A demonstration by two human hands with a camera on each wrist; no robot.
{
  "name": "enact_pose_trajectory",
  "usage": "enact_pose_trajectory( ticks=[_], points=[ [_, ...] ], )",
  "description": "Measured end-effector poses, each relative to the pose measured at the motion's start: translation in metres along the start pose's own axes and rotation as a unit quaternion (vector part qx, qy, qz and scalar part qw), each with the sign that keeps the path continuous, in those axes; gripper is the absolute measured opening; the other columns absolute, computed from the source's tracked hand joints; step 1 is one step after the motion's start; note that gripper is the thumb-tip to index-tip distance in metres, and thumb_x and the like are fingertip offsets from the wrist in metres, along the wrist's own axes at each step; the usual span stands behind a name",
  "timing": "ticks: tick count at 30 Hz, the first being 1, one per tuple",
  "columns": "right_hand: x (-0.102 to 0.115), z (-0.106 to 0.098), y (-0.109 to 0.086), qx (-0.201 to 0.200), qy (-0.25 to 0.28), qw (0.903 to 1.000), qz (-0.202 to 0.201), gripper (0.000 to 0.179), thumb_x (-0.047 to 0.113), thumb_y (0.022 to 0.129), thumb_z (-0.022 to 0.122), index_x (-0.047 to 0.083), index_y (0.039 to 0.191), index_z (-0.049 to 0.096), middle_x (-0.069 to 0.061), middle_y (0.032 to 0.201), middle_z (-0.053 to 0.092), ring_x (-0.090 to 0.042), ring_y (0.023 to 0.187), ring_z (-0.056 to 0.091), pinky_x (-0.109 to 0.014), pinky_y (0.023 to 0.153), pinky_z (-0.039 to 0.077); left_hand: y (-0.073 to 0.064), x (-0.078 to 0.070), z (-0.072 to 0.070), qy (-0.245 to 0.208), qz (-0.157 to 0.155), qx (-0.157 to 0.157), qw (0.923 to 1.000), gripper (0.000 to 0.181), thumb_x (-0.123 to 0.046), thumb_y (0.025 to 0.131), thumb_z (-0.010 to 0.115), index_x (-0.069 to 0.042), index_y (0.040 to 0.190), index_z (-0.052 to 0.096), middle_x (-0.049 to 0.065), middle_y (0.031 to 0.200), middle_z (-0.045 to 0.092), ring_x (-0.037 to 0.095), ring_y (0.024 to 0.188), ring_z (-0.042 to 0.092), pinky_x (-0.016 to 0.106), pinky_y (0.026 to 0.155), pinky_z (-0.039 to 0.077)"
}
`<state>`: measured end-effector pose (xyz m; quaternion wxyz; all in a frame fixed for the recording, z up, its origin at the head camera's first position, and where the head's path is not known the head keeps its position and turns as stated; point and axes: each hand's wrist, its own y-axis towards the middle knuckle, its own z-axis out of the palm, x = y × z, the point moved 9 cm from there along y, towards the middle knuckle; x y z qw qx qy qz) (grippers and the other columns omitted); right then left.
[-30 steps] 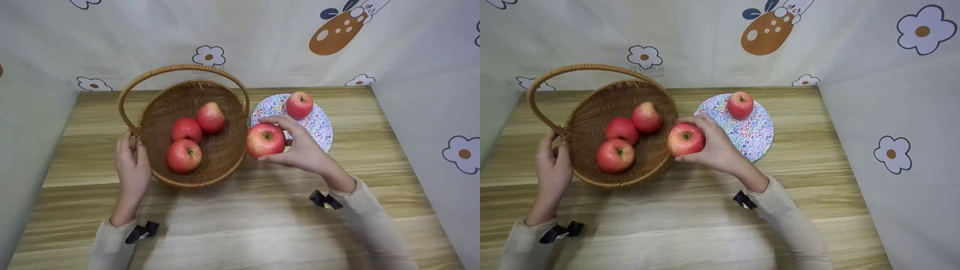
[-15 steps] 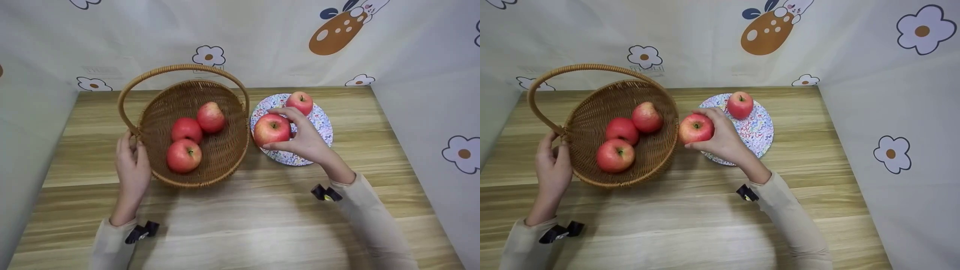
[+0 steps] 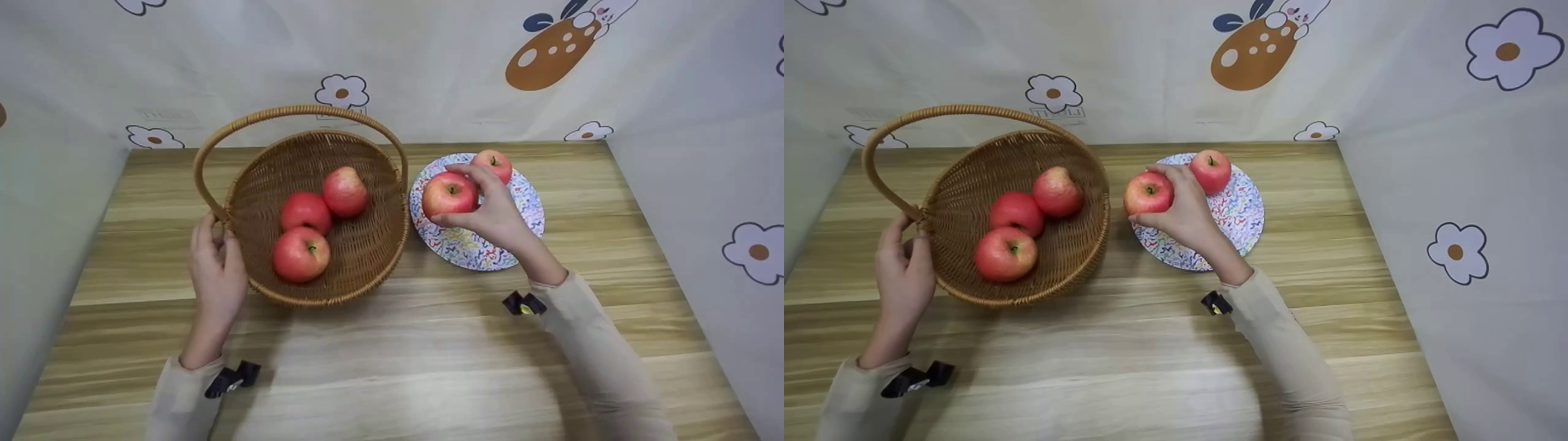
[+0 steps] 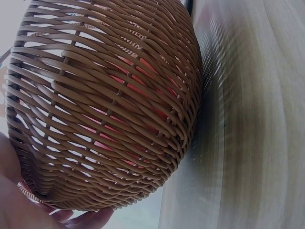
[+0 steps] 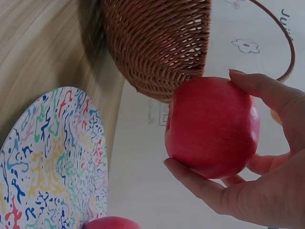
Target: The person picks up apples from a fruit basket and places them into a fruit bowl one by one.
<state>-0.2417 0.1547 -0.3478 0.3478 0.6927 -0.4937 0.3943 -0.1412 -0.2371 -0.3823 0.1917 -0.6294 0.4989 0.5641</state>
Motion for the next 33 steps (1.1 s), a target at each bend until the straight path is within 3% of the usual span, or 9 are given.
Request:
enact_pose_trajectory(
  ticks=[14,22,33],
  points=[
    [-0.020,-0.001,0.024,-0.050,-0.009,0.9985,0.018,0.080,0.001,0.073,0.092,-0.006,0.144,0.055,-0.023,0.145,0.052,-0.034,0.131,0.053,-0.044,0.112,0.049,0.000,0.001,0.000,-0.007,0.004,0.000,1.0000,0.042,0.006,0.102,0.042,0.015,0.142,0.052,0.031,0.132,0.055,0.049,0.116,0.062,0.009,0.094,0.049],
    [-0.026,-0.001,0.033,-0.075,-0.037,0.9963,0.022,0.082,0.005,0.072,0.093,-0.005,0.144,0.056,-0.024,0.143,0.053,-0.034,0.130,0.053,-0.044,0.112,0.048,0.000,0.000,0.001,-0.006,-0.010,0.004,0.9999,0.045,0.006,0.101,0.041,0.014,0.143,0.052,0.027,0.132,0.056,0.033,0.106,0.060,0.010,0.085,0.048],
    [-0.040,-0.004,0.053,-0.105,-0.057,0.9924,0.029,0.082,0.008,0.072,0.094,-0.006,0.143,0.057,-0.026,0.142,0.056,-0.038,0.134,0.050,-0.043,0.118,0.042,0.000,0.001,0.001,-0.012,-0.002,0.000,0.9999,0.043,0.007,0.102,0.041,0.015,0.142,0.052,0.029,0.131,0.056,0.044,0.117,0.062,0.010,0.092,0.048]
  ],
)
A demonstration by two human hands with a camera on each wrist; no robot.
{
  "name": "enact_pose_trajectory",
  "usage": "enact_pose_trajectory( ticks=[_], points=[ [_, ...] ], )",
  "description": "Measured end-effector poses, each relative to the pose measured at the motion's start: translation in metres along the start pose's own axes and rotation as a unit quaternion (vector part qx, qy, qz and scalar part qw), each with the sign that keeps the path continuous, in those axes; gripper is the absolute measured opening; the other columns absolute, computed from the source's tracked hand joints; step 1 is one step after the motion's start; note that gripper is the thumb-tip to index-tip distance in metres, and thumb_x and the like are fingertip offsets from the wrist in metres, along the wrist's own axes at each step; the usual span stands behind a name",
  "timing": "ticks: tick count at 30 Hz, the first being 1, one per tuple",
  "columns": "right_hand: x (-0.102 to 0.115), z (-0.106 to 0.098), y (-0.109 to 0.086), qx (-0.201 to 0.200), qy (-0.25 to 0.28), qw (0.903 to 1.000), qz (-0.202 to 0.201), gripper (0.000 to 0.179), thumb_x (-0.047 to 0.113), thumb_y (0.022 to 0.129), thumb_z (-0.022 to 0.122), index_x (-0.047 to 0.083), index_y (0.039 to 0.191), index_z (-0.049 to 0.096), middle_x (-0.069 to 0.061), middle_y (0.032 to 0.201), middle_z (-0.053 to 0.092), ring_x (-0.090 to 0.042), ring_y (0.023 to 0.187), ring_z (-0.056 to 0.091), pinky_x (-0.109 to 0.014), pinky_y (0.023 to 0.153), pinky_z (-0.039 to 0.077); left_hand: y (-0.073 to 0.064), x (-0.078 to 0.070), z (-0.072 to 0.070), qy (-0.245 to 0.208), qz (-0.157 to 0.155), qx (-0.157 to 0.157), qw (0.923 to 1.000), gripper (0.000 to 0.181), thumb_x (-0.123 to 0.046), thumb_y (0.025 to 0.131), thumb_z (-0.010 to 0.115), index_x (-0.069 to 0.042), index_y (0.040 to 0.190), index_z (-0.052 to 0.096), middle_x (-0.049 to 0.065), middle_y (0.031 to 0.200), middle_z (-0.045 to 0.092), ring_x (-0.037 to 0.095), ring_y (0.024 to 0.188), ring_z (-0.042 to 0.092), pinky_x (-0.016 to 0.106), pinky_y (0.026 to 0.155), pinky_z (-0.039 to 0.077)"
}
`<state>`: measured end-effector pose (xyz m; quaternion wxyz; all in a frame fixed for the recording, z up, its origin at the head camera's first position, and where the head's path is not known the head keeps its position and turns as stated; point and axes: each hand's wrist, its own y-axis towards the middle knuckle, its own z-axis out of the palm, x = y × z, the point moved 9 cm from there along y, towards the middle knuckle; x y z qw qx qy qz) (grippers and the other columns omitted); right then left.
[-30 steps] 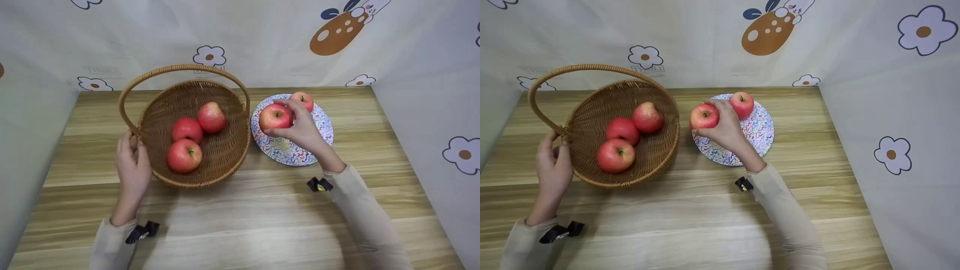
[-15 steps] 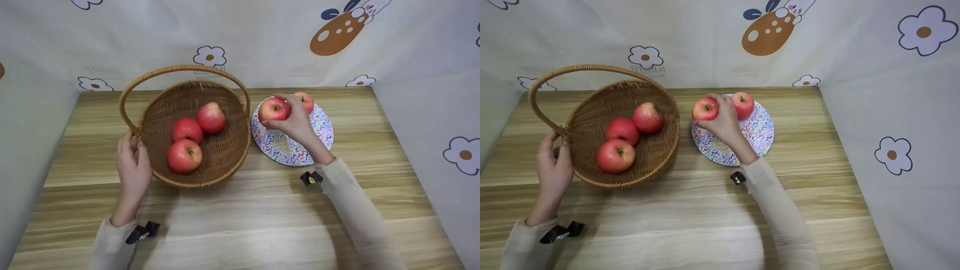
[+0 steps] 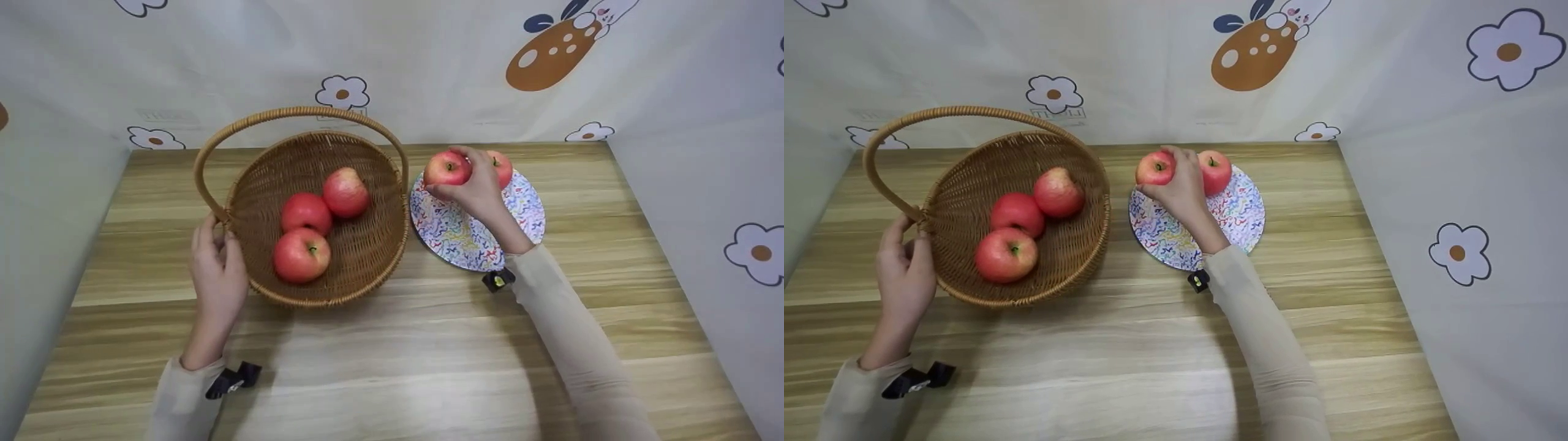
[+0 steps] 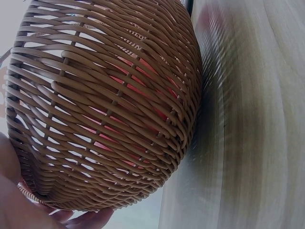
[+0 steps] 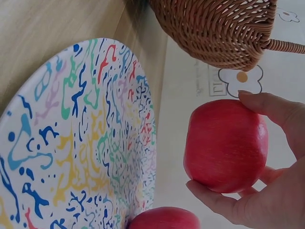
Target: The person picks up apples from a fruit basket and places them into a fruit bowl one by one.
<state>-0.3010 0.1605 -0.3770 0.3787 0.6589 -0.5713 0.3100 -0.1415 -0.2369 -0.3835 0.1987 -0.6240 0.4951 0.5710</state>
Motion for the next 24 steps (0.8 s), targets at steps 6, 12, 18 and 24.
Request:
enact_pose_trajectory(
  ticks=[6,12,18,24],
  points=[
    [-0.006,0.004,0.007,-0.005,-0.002,1.0000,0.008,0.083,0.008,0.072,0.094,-0.007,0.144,0.056,-0.027,0.141,0.056,-0.039,0.134,0.050,-0.044,0.118,0.042,0.000,0.001,0.000,0.001,-0.001,0.000,1.0000,0.043,0.007,0.102,0.041,0.015,0.143,0.052,0.030,0.132,0.056,0.045,0.117,0.062,0.010,0.092,0.049],
    [-0.010,0.008,0.011,-0.016,-0.008,0.9997,0.016,0.083,0.008,0.072,0.093,-0.007,0.145,0.056,-0.027,0.141,0.056,-0.039,0.132,0.051,-0.045,0.117,0.043,-0.001,0.000,0.000,0.004,-0.002,0.002,1.0000,0.043,0.006,0.102,0.042,0.014,0.144,0.052,0.028,0.133,0.056,0.043,0.116,0.062,0.009,0.090,0.049],
    [-0.015,0.014,0.016,-0.019,-0.009,0.9995,0.025,0.085,0.008,0.073,0.094,-0.007,0.146,0.055,-0.029,0.140,0.054,-0.039,0.131,0.050,-0.044,0.118,0.042,-0.002,-0.001,0.001,0.015,-0.013,0.008,0.9998,0.044,0.003,0.104,0.041,0.014,0.146,0.049,0.028,0.134,0.055,0.039,0.113,0.061,0.008,0.087,0.047],
    [-0.021,0.018,0.019,-0.014,-0.021,0.9992,0.032,0.088,0.010,0.075,0.094,-0.006,0.150,0.052,-0.028,0.145,0.052,-0.040,0.134,0.051,-0.043,0.120,0.042,-0.001,-0.001,0.001,0.010,-0.014,0.007,0.9998,0.044,0.004,0.104,0.041,0.015,0.146,0.049,0.029,0.133,0.055,0.040,0.116,0.061,0.007,0.087,0.047]
  ],
)
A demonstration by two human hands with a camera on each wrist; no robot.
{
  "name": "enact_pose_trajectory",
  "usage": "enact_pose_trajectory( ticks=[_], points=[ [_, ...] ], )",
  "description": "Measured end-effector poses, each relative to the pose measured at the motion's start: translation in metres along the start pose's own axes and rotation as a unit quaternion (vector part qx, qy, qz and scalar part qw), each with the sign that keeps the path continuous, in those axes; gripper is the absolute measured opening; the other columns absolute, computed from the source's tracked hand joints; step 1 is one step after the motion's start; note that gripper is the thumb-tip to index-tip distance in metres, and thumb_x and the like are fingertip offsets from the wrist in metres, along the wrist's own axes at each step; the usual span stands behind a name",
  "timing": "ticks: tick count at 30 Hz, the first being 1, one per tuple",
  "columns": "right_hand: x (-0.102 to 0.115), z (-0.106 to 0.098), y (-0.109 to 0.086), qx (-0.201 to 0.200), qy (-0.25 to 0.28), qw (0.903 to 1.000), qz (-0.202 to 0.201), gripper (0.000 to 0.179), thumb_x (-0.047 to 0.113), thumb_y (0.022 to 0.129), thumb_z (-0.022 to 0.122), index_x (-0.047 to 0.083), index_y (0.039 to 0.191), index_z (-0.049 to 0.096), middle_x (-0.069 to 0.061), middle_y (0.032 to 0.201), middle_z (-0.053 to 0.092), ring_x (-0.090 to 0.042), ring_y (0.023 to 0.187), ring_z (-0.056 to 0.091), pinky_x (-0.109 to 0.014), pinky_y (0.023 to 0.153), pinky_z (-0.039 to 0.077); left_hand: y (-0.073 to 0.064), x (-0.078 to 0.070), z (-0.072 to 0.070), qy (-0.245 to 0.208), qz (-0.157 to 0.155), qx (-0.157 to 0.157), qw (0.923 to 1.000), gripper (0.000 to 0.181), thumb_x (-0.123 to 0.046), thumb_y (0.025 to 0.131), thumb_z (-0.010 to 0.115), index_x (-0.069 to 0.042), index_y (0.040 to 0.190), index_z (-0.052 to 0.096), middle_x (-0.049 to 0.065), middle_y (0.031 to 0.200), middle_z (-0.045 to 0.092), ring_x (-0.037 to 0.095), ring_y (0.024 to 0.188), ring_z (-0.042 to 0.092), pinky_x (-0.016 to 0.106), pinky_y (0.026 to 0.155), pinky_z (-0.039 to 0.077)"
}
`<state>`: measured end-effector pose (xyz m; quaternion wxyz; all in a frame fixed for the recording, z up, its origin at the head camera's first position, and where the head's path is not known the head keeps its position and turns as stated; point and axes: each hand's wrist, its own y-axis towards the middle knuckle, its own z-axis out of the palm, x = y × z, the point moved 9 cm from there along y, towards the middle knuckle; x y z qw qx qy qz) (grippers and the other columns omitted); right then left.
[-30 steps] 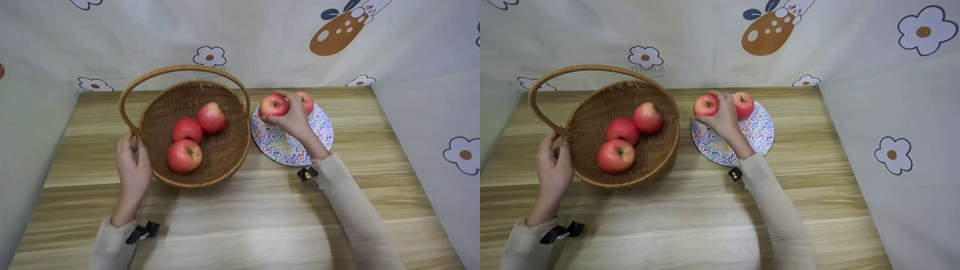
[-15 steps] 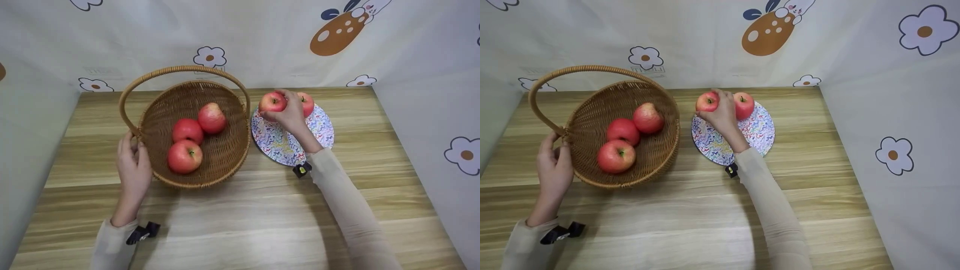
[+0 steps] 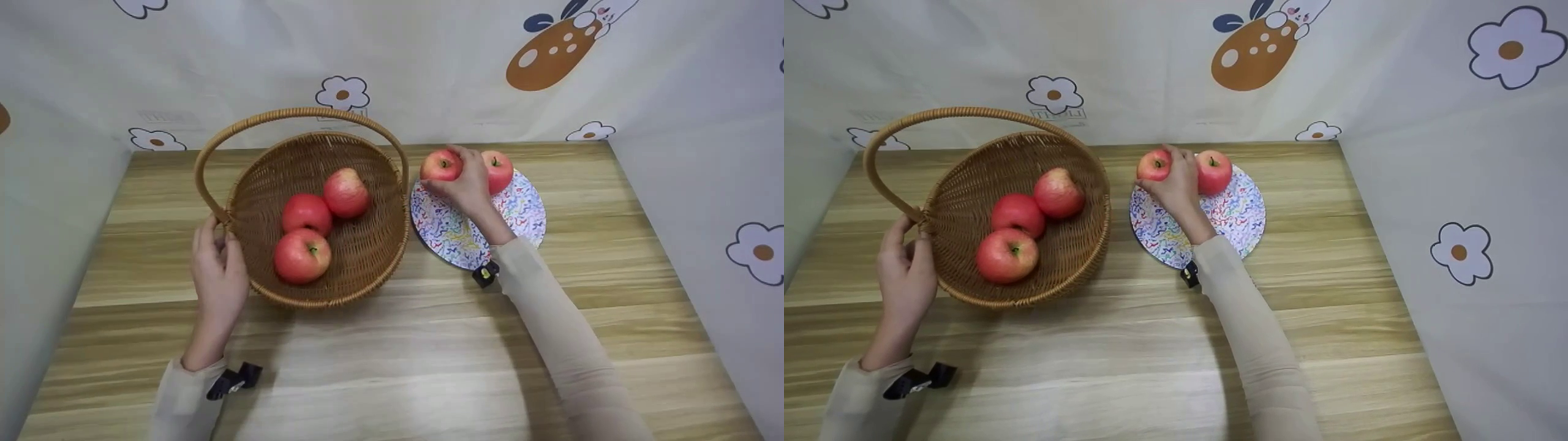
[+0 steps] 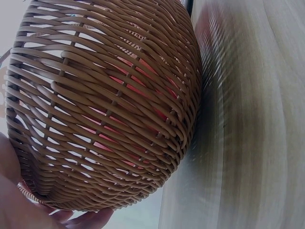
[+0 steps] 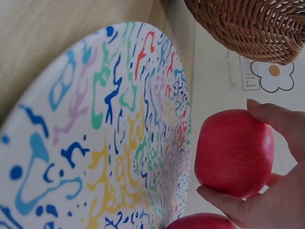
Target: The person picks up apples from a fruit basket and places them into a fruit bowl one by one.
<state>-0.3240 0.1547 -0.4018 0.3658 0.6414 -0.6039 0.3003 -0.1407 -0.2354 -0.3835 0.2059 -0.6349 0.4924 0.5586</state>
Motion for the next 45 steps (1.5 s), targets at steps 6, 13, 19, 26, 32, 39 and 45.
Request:
enact_pose_trajectory(
  ticks=[6,13,19,26,32,39,45],
  points=[
    [-0.002,0.004,-0.001,0.001,-0.021,0.9998,-0.003,0.088,0.013,0.076,0.094,-0.005,0.150,0.051,-0.029,0.147,0.051,-0.040,0.135,0.050,-0.046,0.121,0.040,0.000,0.000,-0.001,0.001,0.002,-0.004,1.0000,0.043,0.005,0.103,0.041,0.015,0.145,0.049,0.029,0.133,0.055,0.042,0.116,0.061,0.007,0.089,0.048],
    [-0.003,0.010,-0.002,0.001,-0.033,0.9993,-0.019,0.083,0.012,0.076,0.093,-0.008,0.147,0.054,-0.029,0.142,0.056,-0.041,0.133,0.050,-0.046,0.120,0.040,0.000,0.001,-0.001,0.008,0.004,-0.006,0.9999,0.043,0.004,0.103,0.042,0.016,0.144,0.050,0.030,0.134,0.056,0.045,0.116,0.061,0.008,0.091,0.048],
    [-0.006,0.013,-0.005,0.004,-0.039,0.9990,-0.024,0.084,0.015,0.079,0.093,-0.008,0.149,0.051,-0.028,0.144,0.056,-0.041,0.136,0.048,-0.045,0.122,0.037,0.000,0.001,-0.001,0.004,0.006,-0.005,1.0000,0.043,0.005,0.103,0.042,0.016,0.144,0.050,0.031,0.133,0.055,0.046,0.118,0.061,0.009,0.092,0.047],
    [-0.006,0.014,-0.009,0.013,-0.055,0.9978,-0.034,0.088,0.020,0.083,0.091,-0.007,0.153,0.046,-0.029,0.149,0.051,-0.041,0.141,0.046,-0.046,0.124,0.036,0.000,0.002,-0.001,-0.001,0.007,-0.002,1.0000,0.043,0.005,0.103,0.041,0.018,0.144,0.048,0.033,0.132,0.053,0.048,0.125,0.058,0.012,0.099,0.049],
    [-0.002,0.010,-0.018,0.002,-0.063,0.9965,-0.055,0.085,0.017,0.084,0.090,-0.010,0.152,0.046,-0.032,0.148,0.049,-0.043,0.140,0.047,-0.049,0.124,0.035,0.001,0.002,-0.001,0.005,0.009,-0.006,0.9999,0.044,0.005,0.102,0.042,0.020,0.143,0.048,0.034,0.132,0.054,0.047,0.124,0.058,0.013,0.100,0.048],
    [0.002,0.004,-0.031,-0.017,-0.086,0.9943,-0.061,0.073,0.016,0.087,0.088,-0.010,0.145,0.052,-0.030,0.141,0.053,-0.043,0.134,0.051,-0.050,0.120,0.041,0.001,0.002,-0.002,0.006,0.015,-0.010,0.9998,0.043,0.006,0.102,0.042,0.019,0.142,0.049,0.034,0.131,0.054,0.047,0.121,0.060,0.010,0.097,0.048],
    [-0.001,-0.003,-0.039,-0.044,-0.141,0.9882,-0.040,0.068,0.021,0.091,0.084,-0.010,0.144,0.054,-0.030,0.136,0.057,-0.043,0.124,0.058,-0.054,0.107,0.051,0.001,0.002,-0.002,0.006,0.015,-0.013,0.9998,0.044,0.006,0.102,0.042,0.017,0.143,0.050,0.033,0.130,0.056,0.046,0.118,0.061,0.009,0.095,0.048]
  ],
)
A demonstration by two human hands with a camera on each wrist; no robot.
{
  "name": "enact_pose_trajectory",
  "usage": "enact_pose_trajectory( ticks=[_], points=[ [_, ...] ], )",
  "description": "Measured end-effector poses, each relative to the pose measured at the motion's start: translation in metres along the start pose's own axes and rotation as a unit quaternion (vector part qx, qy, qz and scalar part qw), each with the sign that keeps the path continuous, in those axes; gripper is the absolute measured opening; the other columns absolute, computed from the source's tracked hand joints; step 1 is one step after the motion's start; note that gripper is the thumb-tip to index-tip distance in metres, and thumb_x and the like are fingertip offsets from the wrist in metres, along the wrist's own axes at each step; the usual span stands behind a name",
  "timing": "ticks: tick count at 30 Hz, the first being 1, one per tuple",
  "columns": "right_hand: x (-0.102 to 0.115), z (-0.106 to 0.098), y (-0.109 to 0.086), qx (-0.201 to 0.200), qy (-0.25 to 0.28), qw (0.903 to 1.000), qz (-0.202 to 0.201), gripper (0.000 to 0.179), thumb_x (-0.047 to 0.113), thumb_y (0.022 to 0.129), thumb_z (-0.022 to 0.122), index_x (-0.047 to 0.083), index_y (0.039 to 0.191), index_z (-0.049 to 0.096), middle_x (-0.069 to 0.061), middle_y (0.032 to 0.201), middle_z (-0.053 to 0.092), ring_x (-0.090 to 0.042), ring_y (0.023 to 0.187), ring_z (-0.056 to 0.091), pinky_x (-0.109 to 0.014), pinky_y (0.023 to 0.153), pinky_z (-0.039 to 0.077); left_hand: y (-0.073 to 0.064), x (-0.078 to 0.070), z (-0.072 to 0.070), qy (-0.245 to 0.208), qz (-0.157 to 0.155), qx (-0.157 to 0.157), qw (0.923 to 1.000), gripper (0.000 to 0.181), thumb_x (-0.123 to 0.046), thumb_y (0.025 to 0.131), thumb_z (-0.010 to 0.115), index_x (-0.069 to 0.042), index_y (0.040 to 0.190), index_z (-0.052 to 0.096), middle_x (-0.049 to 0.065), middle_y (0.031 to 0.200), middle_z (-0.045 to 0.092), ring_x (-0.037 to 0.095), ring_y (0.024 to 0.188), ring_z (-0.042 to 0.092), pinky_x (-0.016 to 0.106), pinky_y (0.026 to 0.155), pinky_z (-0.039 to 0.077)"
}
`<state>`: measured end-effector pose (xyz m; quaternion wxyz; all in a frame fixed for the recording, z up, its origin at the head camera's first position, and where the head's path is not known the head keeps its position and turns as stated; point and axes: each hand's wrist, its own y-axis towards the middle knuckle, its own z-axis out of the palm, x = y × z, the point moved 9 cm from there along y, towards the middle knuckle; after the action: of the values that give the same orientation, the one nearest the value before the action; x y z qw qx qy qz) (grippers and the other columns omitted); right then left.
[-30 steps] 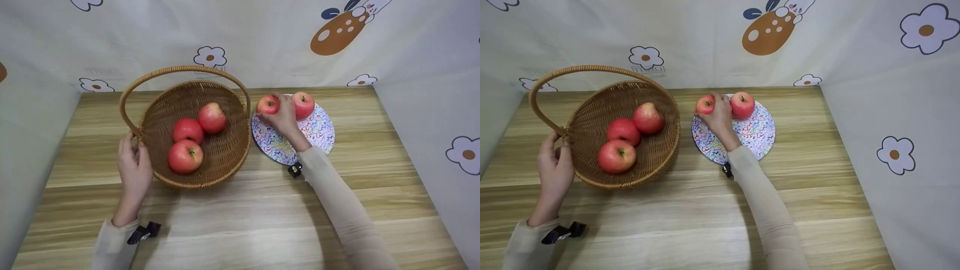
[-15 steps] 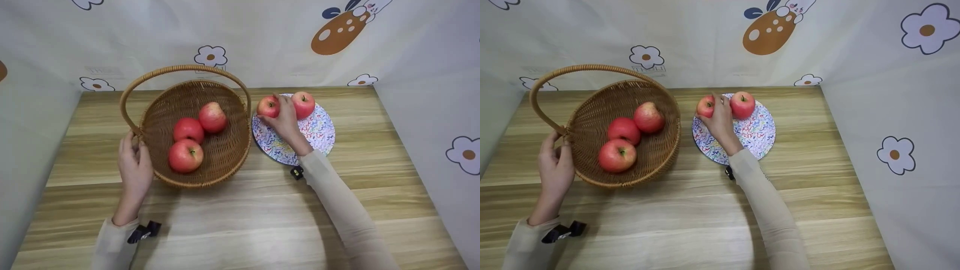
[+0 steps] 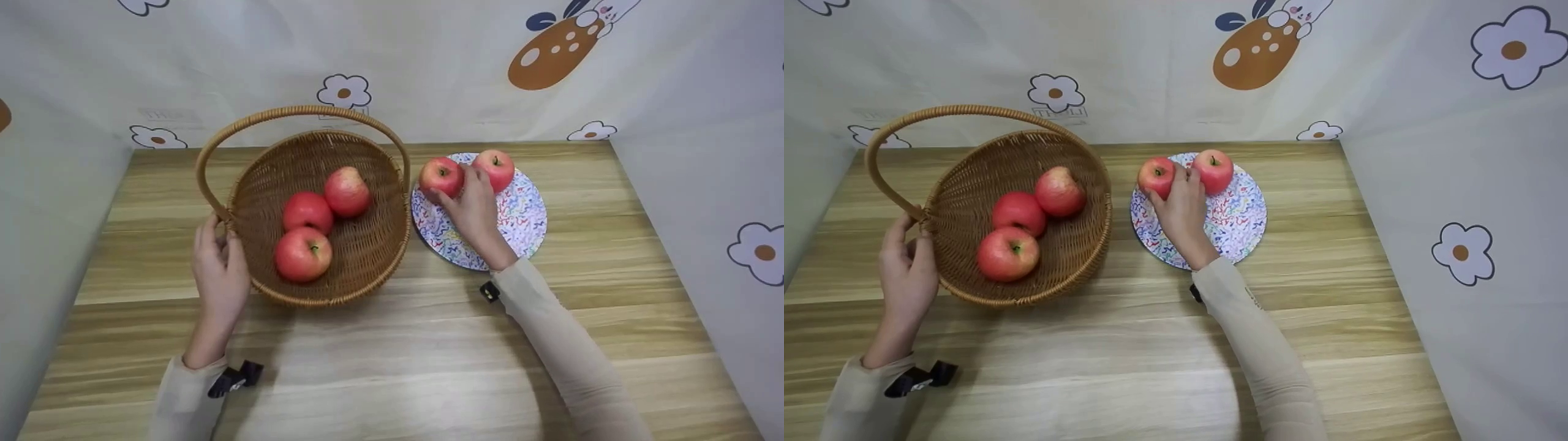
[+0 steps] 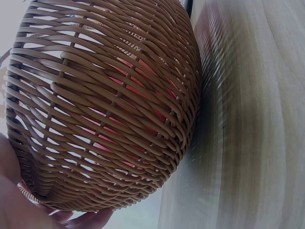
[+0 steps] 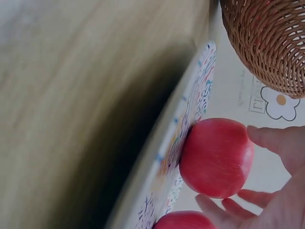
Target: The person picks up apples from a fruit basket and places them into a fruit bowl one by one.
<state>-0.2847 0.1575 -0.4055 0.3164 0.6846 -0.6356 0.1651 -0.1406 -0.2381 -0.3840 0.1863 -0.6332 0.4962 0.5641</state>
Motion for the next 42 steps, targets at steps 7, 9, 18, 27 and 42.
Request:
enact_pose_trajectory(
  ticks=[7,9,18,27,42],
  points=[
    [-0.008,0.000,-0.001,0.003,-0.048,0.9982,0.036,0.075,0.036,0.093,0.082,-0.006,0.148,0.053,-0.029,0.136,0.055,-0.044,0.119,0.060,-0.057,0.096,0.055,-0.001,-0.001,0.001,-0.006,-0.007,0.004,0.9999,0.044,0.007,0.101,0.041,0.018,0.143,0.049,0.032,0.133,0.055,0.045,0.117,0.061,0.009,0.093,0.047],
    [-0.009,0.000,0.000,0.005,-0.050,0.9979,0.041,0.074,0.038,0.094,0.081,-0.005,0.148,0.054,-0.029,0.137,0.056,-0.044,0.120,0.061,-0.058,0.097,0.055,-0.001,-0.001,0.001,-0.012,-0.008,0.007,0.9999,0.044,0.007,0.101,0.041,0.018,0.143,0.049,0.032,0.134,0.054,0.045,0.118,0.061,0.009,0.093,0.048],
    [-0.012,-0.002,0.004,-0.001,-0.040,0.9984,0.040,0.068,0.035,0.095,0.080,-0.004,0.145,0.056,-0.026,0.137,0.060,-0.042,0.122,0.061,-0.058,0.098,0.055,0.000,-0.001,0.002,-0.013,-0.004,0.007,0.9999,0.044,0.007,0.101,0.041,0.016,0.143,0.051,0.030,0.131,0.056,0.041,0.112,0.061,0.008,0.087,0.049],
    [-0.007,-0.007,0.003,-0.008,-0.028,0.9993,0.022,0.064,0.032,0.094,0.081,-0.006,0.141,0.058,-0.025,0.126,0.064,-0.040,0.112,0.062,-0.056,0.092,0.055,0.000,-0.002,0.001,-0.002,0.003,0.001,1.0000,0.043,0.009,0.101,0.042,0.016,0.142,0.052,0.030,0.127,0.057,0.036,0.107,0.062,0.008,0.085,0.049],
    [0.051,-0.040,-0.025,-0.041,0.060,0.9933,-0.089,0.047,0.020,0.094,0.081,-0.006,0.131,0.068,-0.019,0.101,0.074,-0.034,0.089,0.067,-0.043,0.078,0.054,0.000,-0.001,0.002,-0.009,-0.015,0.013,0.9998,0.044,0.006,0.103,0.041,0.016,0.146,0.048,0.030,0.132,0.054,0.040,0.118,0.061,0.010,0.094,0.050]
  ],
)
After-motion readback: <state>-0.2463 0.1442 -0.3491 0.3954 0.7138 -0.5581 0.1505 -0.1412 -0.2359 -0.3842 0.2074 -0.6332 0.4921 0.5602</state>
